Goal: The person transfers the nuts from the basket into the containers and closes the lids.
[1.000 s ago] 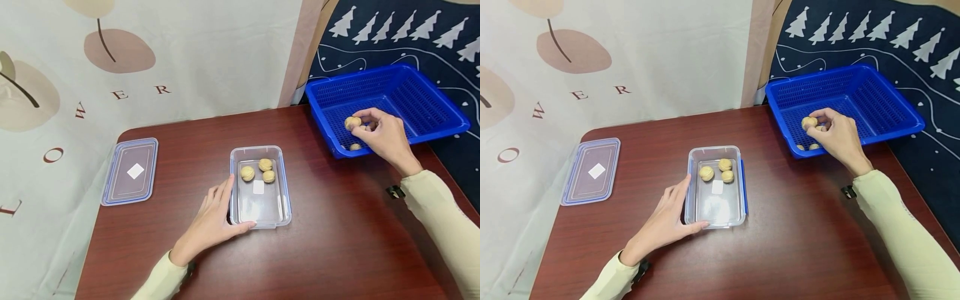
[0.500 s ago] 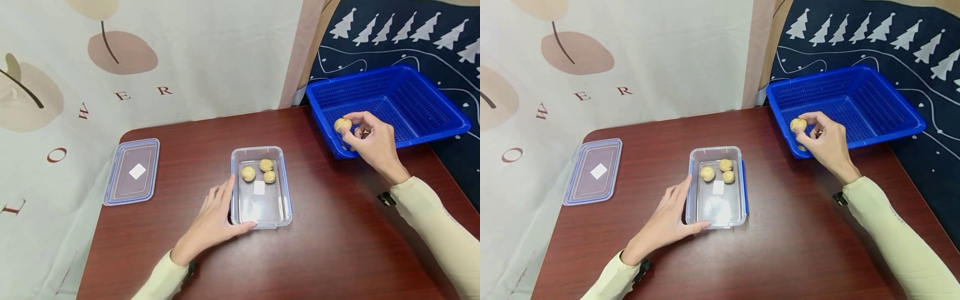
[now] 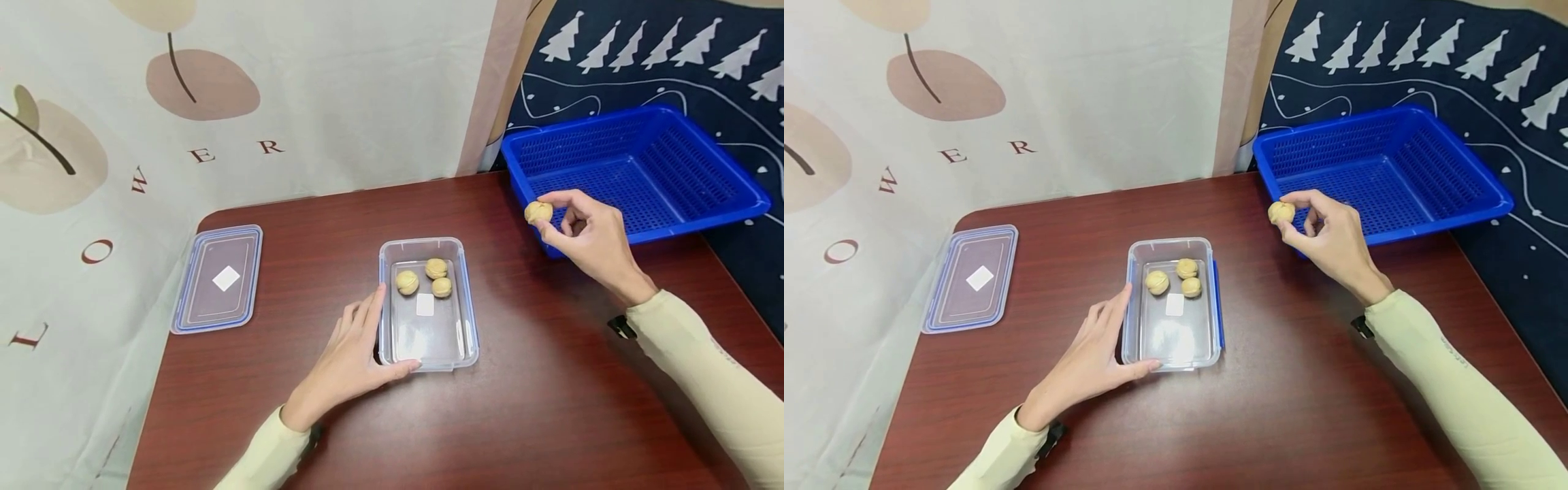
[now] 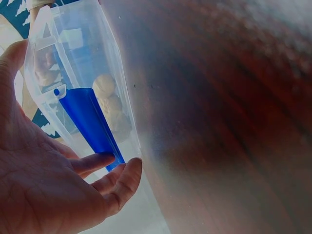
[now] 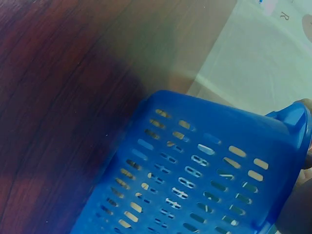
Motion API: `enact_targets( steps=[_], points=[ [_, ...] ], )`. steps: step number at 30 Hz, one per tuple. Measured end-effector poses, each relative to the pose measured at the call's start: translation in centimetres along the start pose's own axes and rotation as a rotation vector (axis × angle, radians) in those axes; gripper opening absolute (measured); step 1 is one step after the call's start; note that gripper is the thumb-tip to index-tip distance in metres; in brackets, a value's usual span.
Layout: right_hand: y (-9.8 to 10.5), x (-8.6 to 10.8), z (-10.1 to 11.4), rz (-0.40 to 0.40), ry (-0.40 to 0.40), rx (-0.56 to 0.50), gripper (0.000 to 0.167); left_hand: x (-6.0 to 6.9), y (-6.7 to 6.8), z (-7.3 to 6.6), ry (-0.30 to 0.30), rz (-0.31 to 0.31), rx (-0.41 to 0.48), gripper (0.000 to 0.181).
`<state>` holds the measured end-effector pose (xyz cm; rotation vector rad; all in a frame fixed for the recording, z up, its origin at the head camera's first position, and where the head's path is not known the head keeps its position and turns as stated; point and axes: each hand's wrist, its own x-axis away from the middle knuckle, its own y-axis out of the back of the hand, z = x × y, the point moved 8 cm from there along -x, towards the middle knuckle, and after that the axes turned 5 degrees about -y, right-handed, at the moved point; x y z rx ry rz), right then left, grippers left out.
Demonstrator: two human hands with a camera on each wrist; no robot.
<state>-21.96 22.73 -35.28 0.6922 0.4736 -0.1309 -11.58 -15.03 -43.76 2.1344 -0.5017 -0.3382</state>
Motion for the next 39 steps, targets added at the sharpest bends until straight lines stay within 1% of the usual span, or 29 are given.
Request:
enact_targets(
  steps=[3,8,10,12,15,22,29,35,39],
  points=[
    [-0.4,0.1,0.7,0.005,0.032,-0.015,0.045,0.0,0.0,0.1,0.004,0.004,0.002,0.132],
    [-1.2,0.2,2.5,0.022,0.137,-0.028,0.045,0.0,0.0,0.1,0.006,0.004,0.003,0.131],
    [-1.6,0.3,3.3,0.031,0.168,-0.043,0.045,0.0,0.0,0.1,0.008,0.003,0.005,0.131],
    [-2.1,0.3,3.6,0.041,0.190,-0.058,0.045,0.1,0.0,0.2,0.011,0.001,0.008,0.131],
    [-2.8,0.7,3.9,0.075,0.192,-0.077,0.047,0.2,0.0,0.2,0.016,0.003,0.009,0.132],
    [-4.2,1.3,3.8,0.170,0.185,-0.071,0.047,0.2,0.0,0.1,0.012,0.003,0.005,0.132],
    [-6.0,1.8,4.5,0.255,0.201,-0.090,0.047,0.2,0.0,0.2,0.014,0.009,0.004,0.132],
    [-8.0,2.7,5.3,0.382,0.201,-0.134,0.044,0.2,-0.1,0.2,0.010,0.011,0.002,0.131],
    [-8.9,3.1,5.6,0.433,0.187,-0.139,0.045,0.1,-0.2,0.1,0.005,0.008,-0.001,0.131]
  ],
)
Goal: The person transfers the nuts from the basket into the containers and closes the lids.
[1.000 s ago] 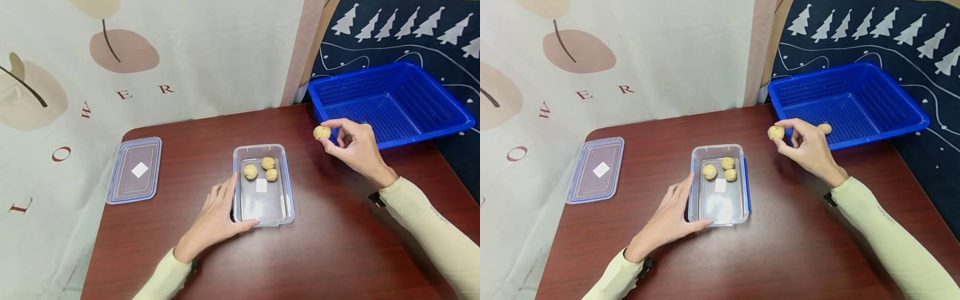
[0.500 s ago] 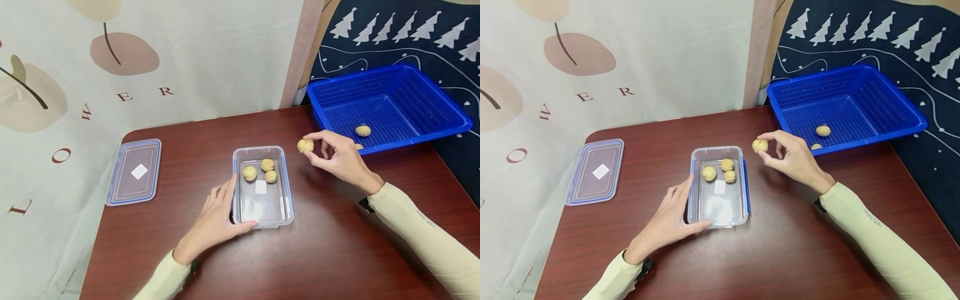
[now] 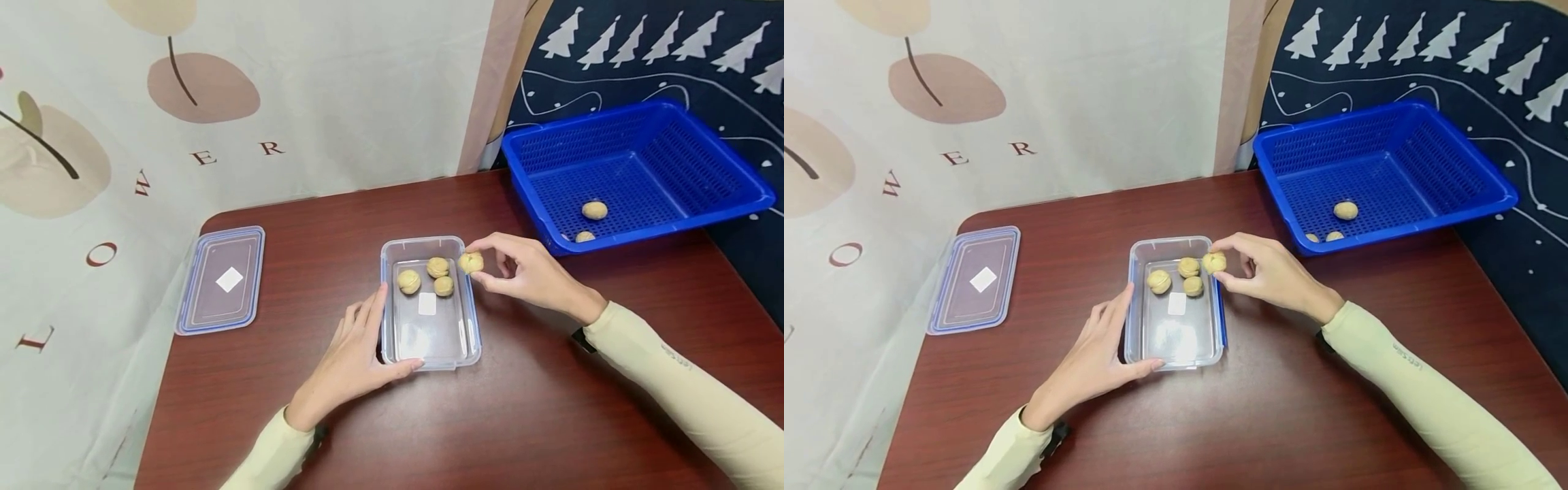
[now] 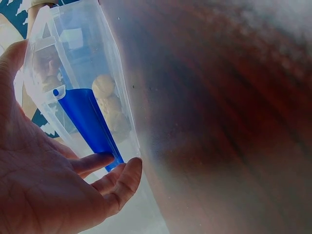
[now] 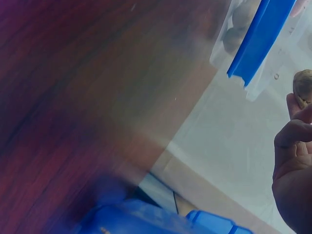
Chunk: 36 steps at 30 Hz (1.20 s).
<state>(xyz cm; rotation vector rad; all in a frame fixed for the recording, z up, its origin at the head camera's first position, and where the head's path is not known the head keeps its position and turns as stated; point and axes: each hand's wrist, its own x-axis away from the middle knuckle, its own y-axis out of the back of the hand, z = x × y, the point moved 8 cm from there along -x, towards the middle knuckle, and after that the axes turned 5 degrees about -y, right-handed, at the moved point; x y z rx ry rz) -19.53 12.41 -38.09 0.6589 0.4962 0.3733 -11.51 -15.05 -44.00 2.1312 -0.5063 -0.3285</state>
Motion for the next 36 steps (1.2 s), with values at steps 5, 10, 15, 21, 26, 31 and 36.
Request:
enact_targets(
  steps=[5,10,15,21,26,31,36],
  points=[
    [-1.2,-0.3,0.4,0.044,-0.002,0.012,0.044,-0.1,0.0,0.1,0.000,-0.005,-0.005,0.132],
    [-2.5,-0.2,0.6,0.110,-0.004,0.027,0.040,-0.2,-0.3,0.0,0.005,0.004,0.012,0.131],
    [-3.8,-0.4,0.9,0.155,-0.012,0.087,0.041,0.0,0.0,0.0,0.000,-0.002,0.013,0.131],
    [-4.8,-0.7,1.1,0.206,-0.051,0.213,0.040,-0.2,0.0,0.2,-0.005,-0.007,-0.004,0.131],
    [-5.5,-1.4,1.3,0.263,-0.102,0.260,0.033,-0.2,0.0,0.2,0.003,-0.004,-0.003,0.132],
    [-6.2,-1.9,2.2,0.307,-0.137,0.342,0.031,-0.1,0.0,0.2,-0.002,-0.006,-0.003,0.131],
    [-6.8,-1.9,2.4,0.315,-0.162,0.397,0.030,-0.1,-0.1,0.1,-0.011,-0.009,-0.004,0.130]
  ],
)
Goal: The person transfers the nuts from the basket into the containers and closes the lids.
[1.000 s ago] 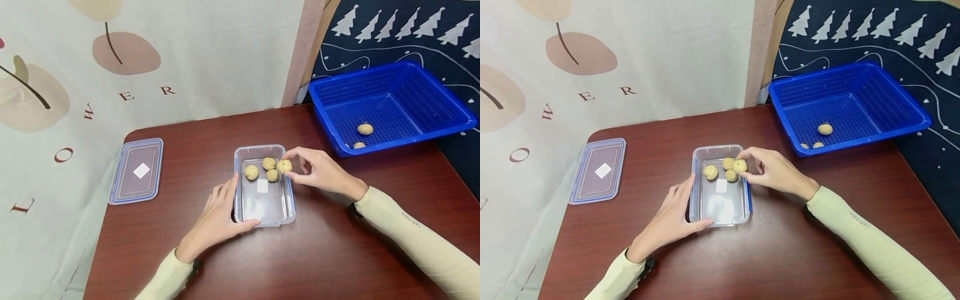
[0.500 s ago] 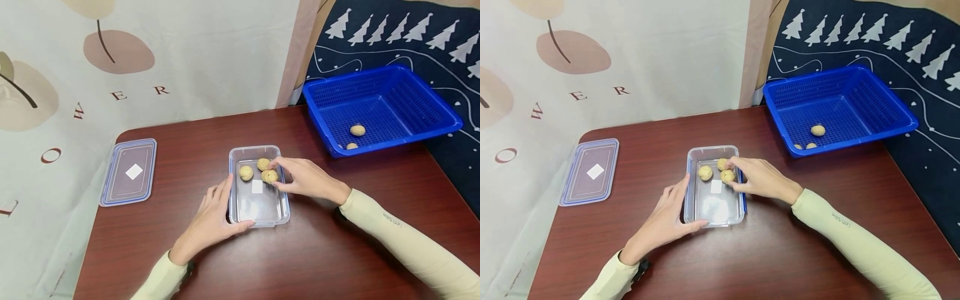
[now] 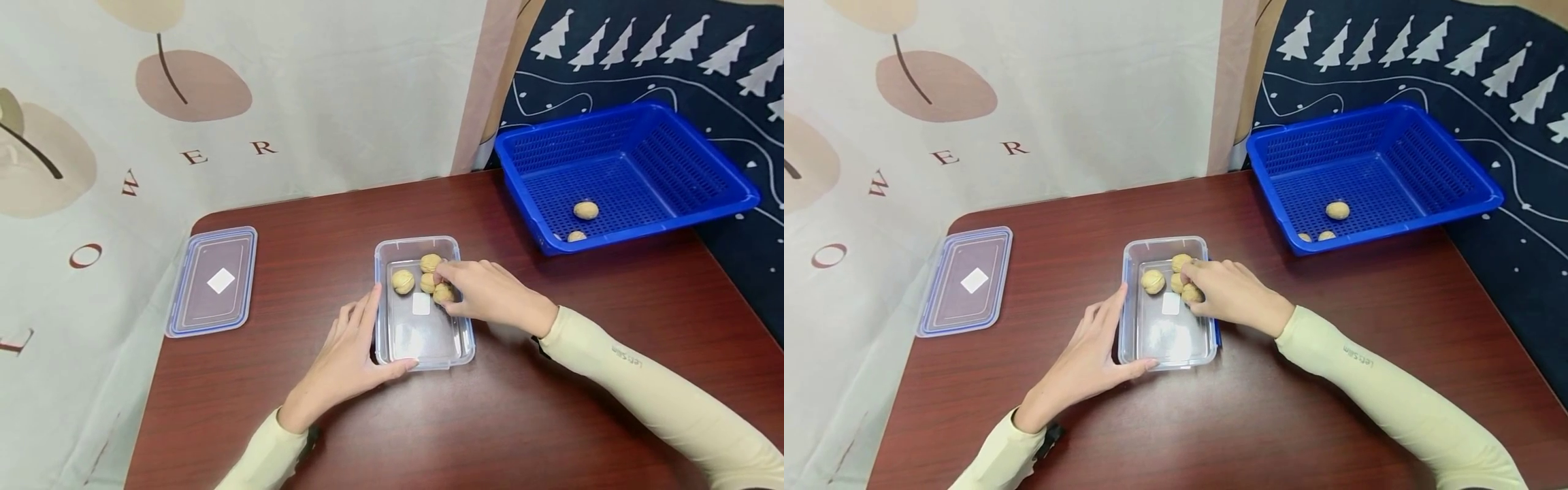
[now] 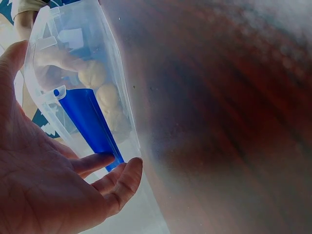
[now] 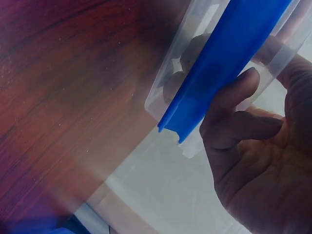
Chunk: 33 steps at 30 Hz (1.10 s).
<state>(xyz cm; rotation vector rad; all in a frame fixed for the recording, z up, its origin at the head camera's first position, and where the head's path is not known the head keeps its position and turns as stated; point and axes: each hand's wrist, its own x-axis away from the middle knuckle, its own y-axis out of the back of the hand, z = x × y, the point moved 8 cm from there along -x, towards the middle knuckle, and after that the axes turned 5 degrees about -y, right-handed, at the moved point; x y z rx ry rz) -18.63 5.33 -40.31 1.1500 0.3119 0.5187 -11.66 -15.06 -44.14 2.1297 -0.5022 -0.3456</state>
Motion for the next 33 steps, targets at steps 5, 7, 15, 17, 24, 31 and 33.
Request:
enact_targets(
  steps=[5,7,15,17,24,31,33],
  points=[
    [-0.2,0.1,-0.2,-0.016,0.002,-0.005,0.026,0.0,-0.1,-0.1,0.002,-0.001,0.005,0.131],
    [-0.1,0.2,-0.2,-0.030,0.006,-0.022,0.025,0.0,-0.1,-0.1,0.005,-0.001,0.006,0.131],
    [1.5,1.4,-0.9,-0.152,0.037,-0.115,0.024,-0.1,-0.1,0.0,0.011,0.004,0.005,0.132],
    [2.1,1.7,-1.2,-0.171,0.027,-0.144,0.024,-0.1,-0.1,0.0,0.010,0.003,0.004,0.132],
    [4.3,2.4,-2.5,-0.236,0.007,-0.190,0.022,0.0,0.0,0.0,0.016,0.002,0.013,0.132],
    [6.5,3.2,-4.0,-0.307,-0.039,-0.165,0.022,0.1,0.0,0.1,0.024,0.003,0.015,0.133],
    [7.2,3.4,-4.2,-0.329,-0.042,-0.167,0.023,0.0,0.0,0.1,0.020,0.005,0.016,0.133]
  ],
)
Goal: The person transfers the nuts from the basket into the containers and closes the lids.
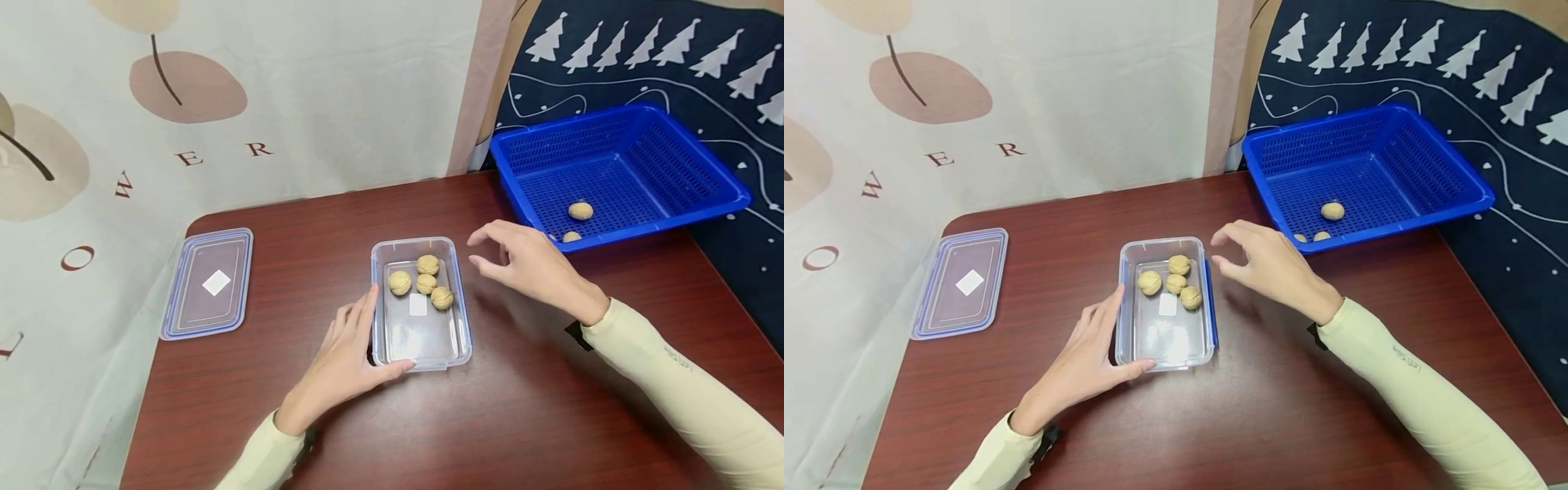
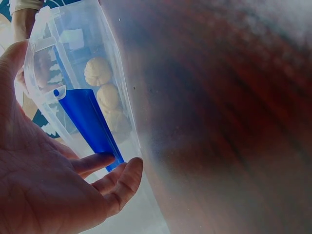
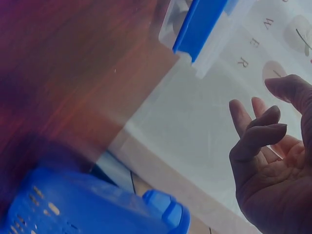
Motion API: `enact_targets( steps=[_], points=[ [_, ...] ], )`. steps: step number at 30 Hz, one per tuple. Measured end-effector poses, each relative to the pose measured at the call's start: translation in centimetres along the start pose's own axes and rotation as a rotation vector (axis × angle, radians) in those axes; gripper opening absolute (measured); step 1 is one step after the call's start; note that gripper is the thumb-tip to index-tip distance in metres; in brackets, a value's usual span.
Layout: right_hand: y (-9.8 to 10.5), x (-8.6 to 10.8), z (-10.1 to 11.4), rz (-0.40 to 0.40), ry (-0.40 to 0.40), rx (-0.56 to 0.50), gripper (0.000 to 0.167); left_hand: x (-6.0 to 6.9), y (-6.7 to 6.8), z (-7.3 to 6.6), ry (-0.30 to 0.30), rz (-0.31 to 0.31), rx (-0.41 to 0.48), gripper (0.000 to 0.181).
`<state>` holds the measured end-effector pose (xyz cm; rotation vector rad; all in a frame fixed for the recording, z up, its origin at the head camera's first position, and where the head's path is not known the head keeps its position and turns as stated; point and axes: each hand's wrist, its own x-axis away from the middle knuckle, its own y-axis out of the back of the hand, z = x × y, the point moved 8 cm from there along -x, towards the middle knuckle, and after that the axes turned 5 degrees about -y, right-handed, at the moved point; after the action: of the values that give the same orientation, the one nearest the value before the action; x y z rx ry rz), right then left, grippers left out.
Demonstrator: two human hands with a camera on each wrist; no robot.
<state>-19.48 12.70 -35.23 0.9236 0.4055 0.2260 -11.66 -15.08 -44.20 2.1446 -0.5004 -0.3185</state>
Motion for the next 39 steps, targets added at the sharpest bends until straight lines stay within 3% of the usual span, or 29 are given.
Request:
enact_targets(
  steps=[8,21,32,39],
  points=[
    [2.3,-0.4,-0.6,-0.121,0.010,0.017,0.028,0.0,0.0,0.0,-0.005,0.001,-0.007,0.132],
    [5.3,-0.5,-4.2,-0.268,-0.085,0.048,0.024,0.0,0.0,-0.1,-0.005,0.002,-0.004,0.131],
    [6.7,-0.4,-7.4,-0.321,-0.186,0.069,0.024,0.1,0.1,-0.1,-0.016,-0.003,-0.008,0.131],
    [7.3,-0.7,-9.9,-0.255,-0.271,0.106,0.030,0.1,0.0,-0.1,-0.015,-0.002,-0.014,0.131]
  ],
)
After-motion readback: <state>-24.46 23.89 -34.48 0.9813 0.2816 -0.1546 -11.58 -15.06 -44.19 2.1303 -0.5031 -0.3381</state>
